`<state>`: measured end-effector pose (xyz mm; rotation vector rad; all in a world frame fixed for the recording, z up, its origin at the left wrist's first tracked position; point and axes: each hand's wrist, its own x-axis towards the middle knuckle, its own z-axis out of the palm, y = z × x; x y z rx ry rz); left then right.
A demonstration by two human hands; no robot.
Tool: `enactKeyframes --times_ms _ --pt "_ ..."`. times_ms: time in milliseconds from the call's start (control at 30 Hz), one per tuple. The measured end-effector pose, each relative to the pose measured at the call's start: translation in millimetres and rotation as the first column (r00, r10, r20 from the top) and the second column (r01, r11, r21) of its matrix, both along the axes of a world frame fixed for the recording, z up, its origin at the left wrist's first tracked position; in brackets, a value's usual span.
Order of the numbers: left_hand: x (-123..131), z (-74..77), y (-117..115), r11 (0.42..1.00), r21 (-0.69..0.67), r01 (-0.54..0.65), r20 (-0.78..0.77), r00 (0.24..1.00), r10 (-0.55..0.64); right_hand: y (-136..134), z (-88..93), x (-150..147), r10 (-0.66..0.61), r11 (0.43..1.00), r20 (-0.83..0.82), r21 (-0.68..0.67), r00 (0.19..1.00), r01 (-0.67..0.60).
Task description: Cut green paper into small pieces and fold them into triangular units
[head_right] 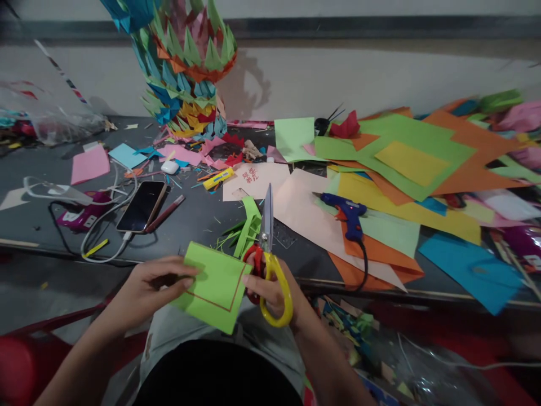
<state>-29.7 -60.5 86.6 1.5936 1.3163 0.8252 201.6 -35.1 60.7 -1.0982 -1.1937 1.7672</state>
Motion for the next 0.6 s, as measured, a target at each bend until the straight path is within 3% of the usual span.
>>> enactKeyframes --times_ms 100,200,300,400,600 --pt "3 10.8 5 0.977 -0.095 0.189 -0.016 0.981 -0.191 10 10.6 0 0.016 0.999 0.015 0.050 1.000 -0.016" --pt "11 11.8 5 0.958 -0.188 0.217 0.054 0.976 -0.211 15 10.5 -4 -0.037 0.990 0.029 0.134 0.999 0.033" --pt "18 6.8 4 0.956 -0.237 0.175 0.148 0.979 -0.143 17 5.1 -6 -0.080 0.976 0.063 0.208 0.995 0.065" --pt "20 3.7 5 0.973 -0.218 0.075 0.098 0.994 -0.054 15 0.2 -3 -0.088 0.974 0.112 0.216 0.990 0.062" --pt "13 7.6 10 0.988 -0.118 -0.097 0.025 0.995 0.100 -22 -4.5 13 0.021 0.955 0.201 0.286 0.979 -0.079"
